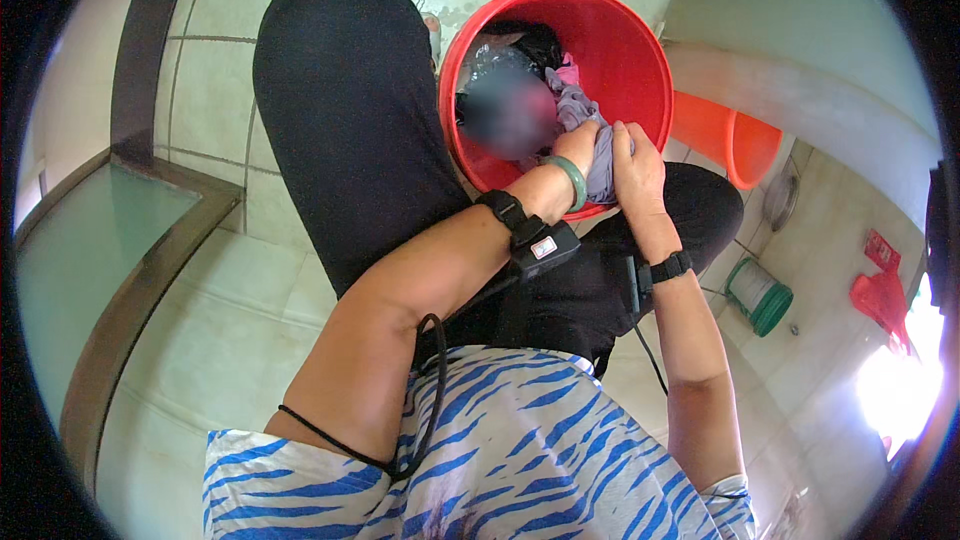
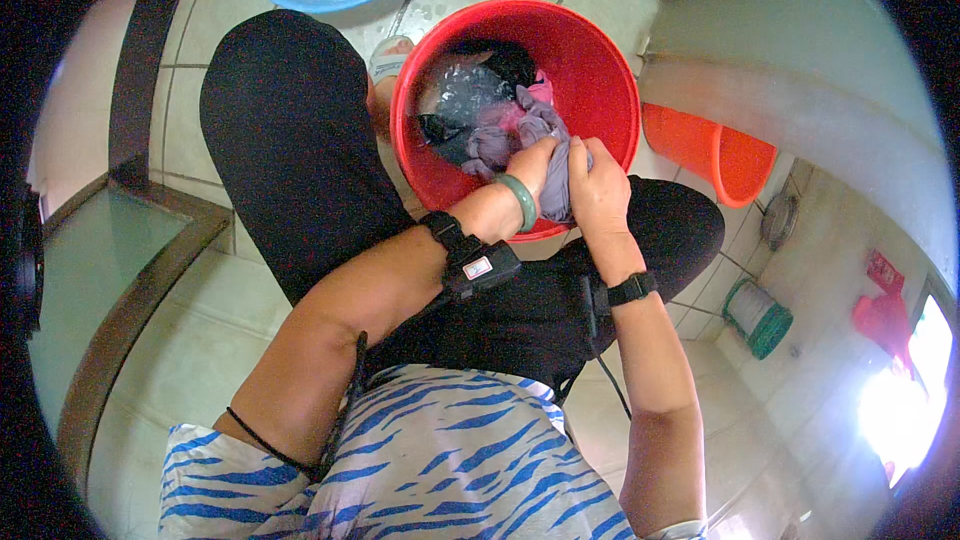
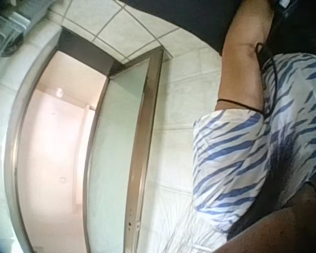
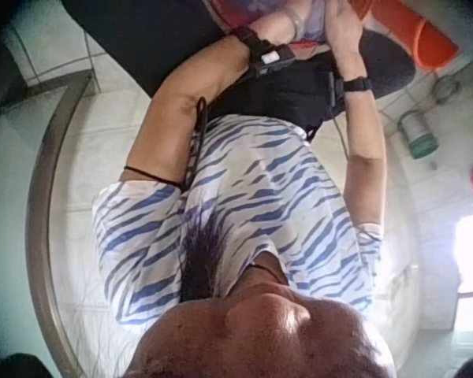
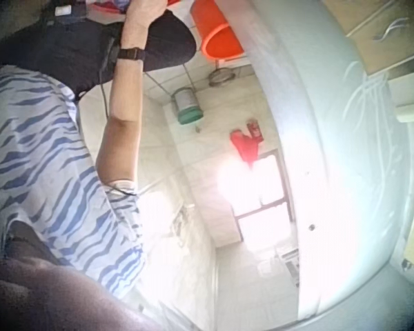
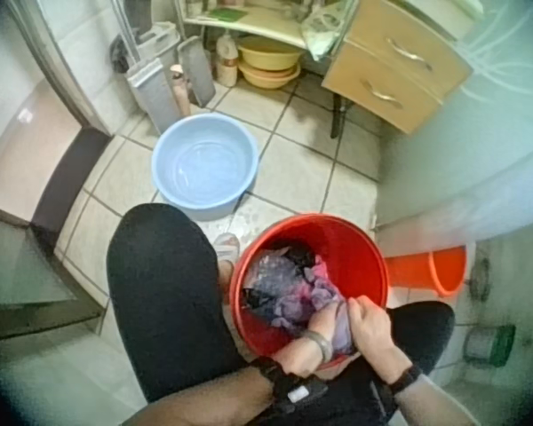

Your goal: The person washes laundry by hand in a bucket, scrubbing, squeezing, and wringing out pieces of clothing.

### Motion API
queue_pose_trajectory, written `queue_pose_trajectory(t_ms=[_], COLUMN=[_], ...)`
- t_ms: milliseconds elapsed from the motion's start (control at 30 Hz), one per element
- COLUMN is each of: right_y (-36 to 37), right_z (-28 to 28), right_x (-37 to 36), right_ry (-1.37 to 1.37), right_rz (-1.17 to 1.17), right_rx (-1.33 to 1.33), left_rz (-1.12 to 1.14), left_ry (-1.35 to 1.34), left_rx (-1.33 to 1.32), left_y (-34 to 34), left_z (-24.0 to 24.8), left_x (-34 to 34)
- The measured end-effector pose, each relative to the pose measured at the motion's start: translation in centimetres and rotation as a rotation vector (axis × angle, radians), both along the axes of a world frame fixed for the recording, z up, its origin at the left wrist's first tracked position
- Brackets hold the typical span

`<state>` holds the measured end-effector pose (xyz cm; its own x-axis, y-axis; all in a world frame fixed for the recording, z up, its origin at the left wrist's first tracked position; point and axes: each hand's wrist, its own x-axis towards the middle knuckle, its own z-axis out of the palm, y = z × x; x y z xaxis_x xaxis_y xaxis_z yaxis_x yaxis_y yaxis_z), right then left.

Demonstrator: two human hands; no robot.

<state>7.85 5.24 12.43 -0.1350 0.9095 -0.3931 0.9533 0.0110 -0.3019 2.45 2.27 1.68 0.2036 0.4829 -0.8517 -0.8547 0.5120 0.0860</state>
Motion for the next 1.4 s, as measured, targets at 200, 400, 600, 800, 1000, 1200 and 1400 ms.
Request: queue_pose_trajectory(t_ms=[200, 400, 600, 800, 1000, 1200, 1400], right_y=[0.0, 0.1, 0.1, 0.3, 0.2, 0.3, 0.4], right_z=[-0.2, -0.4, -0.6, -0.4, -0.5, -0.8, -0.7], right_x=[0.0, 0.7, 0.1, 0.3, 0.2, 0.5, 0.6], right_ry=[-0.036, -0.052, -0.044, -0.056, -0.055, -0.045, -0.041], right_rz=[0.014, 0.008, 0.040, 0.025, 0.025, 0.033, 0.028], right_rx=[0.004, 0.004, 0.008, 0.008, 0.000, 0.000, 0.000], left_rz=[-0.013, -0.101, -0.082, -0.238, -0.216, -0.173, -0.151], left_ry=[0.019, 0.132, 0.194, 0.327, 0.270, 0.259, 0.207], left_rx=[-0.052, -0.035, -0.052, -0.027, -0.033, -0.063, -0.075], left_y=[0.1, 0.2, 0.0, 0.2, 0.2, 0.3, 0.5], left_z=[-0.4, 1.5, -0.3, 2.2, 3.0, 2.9, 2.4], left_x=[0.4, -0.2, 0.2, -0.9, -1.5, -1.1, -0.6])
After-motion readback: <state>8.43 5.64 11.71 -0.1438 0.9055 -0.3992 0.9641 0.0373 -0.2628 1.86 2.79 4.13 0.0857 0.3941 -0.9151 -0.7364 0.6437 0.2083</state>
